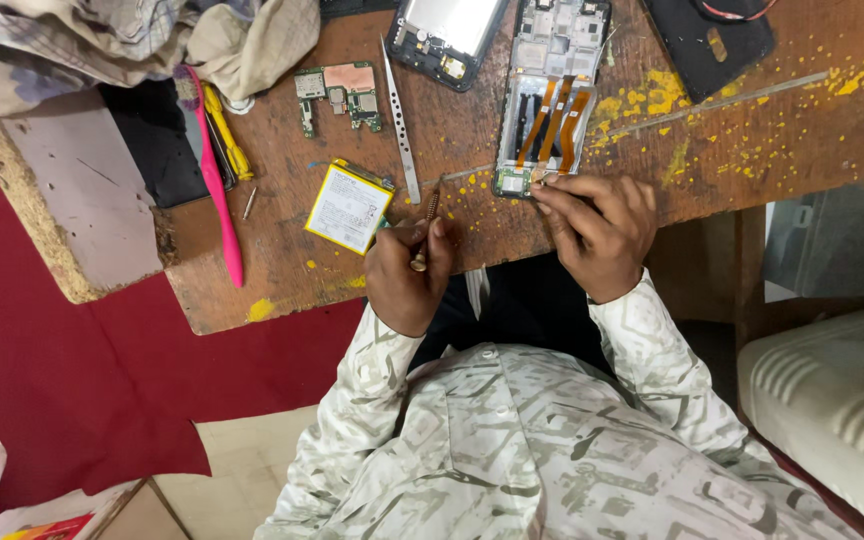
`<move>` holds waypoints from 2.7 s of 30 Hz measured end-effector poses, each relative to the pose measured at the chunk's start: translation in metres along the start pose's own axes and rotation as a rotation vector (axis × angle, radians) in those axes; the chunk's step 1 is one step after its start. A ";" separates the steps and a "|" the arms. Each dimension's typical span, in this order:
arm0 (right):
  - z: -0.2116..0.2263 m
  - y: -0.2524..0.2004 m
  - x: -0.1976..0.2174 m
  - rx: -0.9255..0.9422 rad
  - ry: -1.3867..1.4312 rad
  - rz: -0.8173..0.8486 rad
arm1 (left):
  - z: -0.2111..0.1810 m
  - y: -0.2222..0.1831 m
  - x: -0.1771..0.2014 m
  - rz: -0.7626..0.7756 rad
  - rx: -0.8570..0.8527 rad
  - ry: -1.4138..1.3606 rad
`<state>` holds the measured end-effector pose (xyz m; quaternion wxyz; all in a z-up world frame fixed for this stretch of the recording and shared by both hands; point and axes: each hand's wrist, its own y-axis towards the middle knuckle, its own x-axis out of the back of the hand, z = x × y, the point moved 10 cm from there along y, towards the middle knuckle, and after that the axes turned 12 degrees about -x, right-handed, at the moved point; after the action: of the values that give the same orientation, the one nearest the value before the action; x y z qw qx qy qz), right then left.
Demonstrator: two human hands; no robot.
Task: The person uses a screwdriver and tweezers to manipulate small components on a disassembled mobile phone motherboard. They carefully remove a small metal bracket and adjust ribbon cables within the device's chassis.
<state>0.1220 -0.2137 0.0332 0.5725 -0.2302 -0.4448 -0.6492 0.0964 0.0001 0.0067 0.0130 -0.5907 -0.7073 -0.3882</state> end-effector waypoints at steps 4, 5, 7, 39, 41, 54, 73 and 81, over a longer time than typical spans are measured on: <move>0.003 0.004 0.002 -0.001 0.005 -0.003 | 0.000 0.000 -0.002 0.013 -0.015 0.019; 0.004 0.004 0.002 -0.001 0.007 -0.004 | 0.000 0.000 -0.002 0.015 -0.018 0.025; 0.007 0.006 0.004 0.006 0.004 -0.005 | -0.001 0.000 -0.001 0.021 -0.030 0.014; -0.003 -0.016 0.017 0.069 0.069 -0.065 | -0.010 -0.009 -0.007 -0.114 -0.115 0.362; -0.009 -0.016 0.013 0.059 0.077 -0.044 | -0.013 -0.011 -0.015 -0.025 -0.226 0.472; 0.016 0.023 0.048 0.352 0.282 0.134 | -0.022 -0.003 -0.020 0.062 -0.269 0.475; 0.007 0.019 0.043 0.375 0.273 0.137 | -0.026 -0.004 -0.021 0.074 -0.243 0.472; -0.006 0.010 0.032 0.399 0.276 0.061 | -0.022 -0.003 -0.023 0.094 -0.269 0.425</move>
<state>0.1248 -0.2353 0.0587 0.6814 -0.0350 -0.4747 -0.5560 0.0904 -0.0311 0.0097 0.1006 -0.5244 -0.6023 -0.5933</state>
